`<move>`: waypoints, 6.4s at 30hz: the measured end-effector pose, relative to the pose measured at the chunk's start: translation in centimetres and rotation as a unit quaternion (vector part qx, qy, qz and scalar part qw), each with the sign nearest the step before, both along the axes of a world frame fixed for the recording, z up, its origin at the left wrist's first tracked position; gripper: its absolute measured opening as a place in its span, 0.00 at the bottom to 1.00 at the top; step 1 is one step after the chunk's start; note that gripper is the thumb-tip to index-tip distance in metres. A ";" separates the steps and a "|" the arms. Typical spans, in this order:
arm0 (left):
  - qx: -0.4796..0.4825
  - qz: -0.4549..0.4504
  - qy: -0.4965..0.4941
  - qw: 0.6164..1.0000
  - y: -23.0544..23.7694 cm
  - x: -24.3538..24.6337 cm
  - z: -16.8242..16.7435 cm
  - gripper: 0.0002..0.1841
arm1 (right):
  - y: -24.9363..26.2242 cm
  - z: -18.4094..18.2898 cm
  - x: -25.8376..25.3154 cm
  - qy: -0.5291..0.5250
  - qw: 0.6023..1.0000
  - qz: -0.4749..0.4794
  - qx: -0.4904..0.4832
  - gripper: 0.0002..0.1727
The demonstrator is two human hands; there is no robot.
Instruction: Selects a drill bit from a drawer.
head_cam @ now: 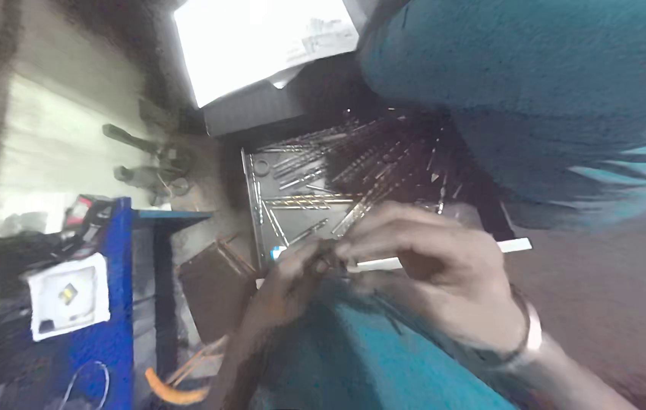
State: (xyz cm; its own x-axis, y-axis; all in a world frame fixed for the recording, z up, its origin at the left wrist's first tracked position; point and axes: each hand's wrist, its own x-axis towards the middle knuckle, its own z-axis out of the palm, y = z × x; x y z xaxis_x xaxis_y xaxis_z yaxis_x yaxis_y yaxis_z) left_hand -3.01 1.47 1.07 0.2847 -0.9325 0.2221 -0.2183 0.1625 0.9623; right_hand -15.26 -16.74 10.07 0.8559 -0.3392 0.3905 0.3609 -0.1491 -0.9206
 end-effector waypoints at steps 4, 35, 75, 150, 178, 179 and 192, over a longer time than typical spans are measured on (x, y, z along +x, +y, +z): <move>0.073 0.026 -0.010 0.997 1.1 -0.2 -2.5 0.18 | -1.0 -3.5 -0.7 0.077 0.993 0.072 0.060 0.12; 0.376 0.261 -0.046 0.888 10.2 3.3 -5.8 0.18 | -1.6 -23.1 0.9 0.397 0.823 0.138 -0.381 0.18; 0.288 0.281 -0.257 0.878 5.6 -3.2 -14.4 0.20 | -19.1 -20.6 2.1 0.615 0.639 -0.181 -0.425 0.27; 0.073 0.280 0.326 0.900 3.9 -0.5 -8.8 0.13 | 0.0 -15.9 1.1 0.255 0.902 -0.030 0.346 0.15; 0.202 0.358 0.085 0.908 3.7 0.2 -7.5 0.11 | -6.0 -20.3 7.1 0.361 0.839 -0.219 0.344 0.19; 0.205 0.361 0.088 0.906 3.9 0.0 -7.6 0.10 | -7.3 -21.1 8.1 0.348 0.834 -0.245 0.352 0.19; 0.155 0.325 0.071 0.930 4.3 -0.1 -7.4 0.10 | -15.8 -25.2 9.2 0.464 0.793 -0.285 0.275 0.27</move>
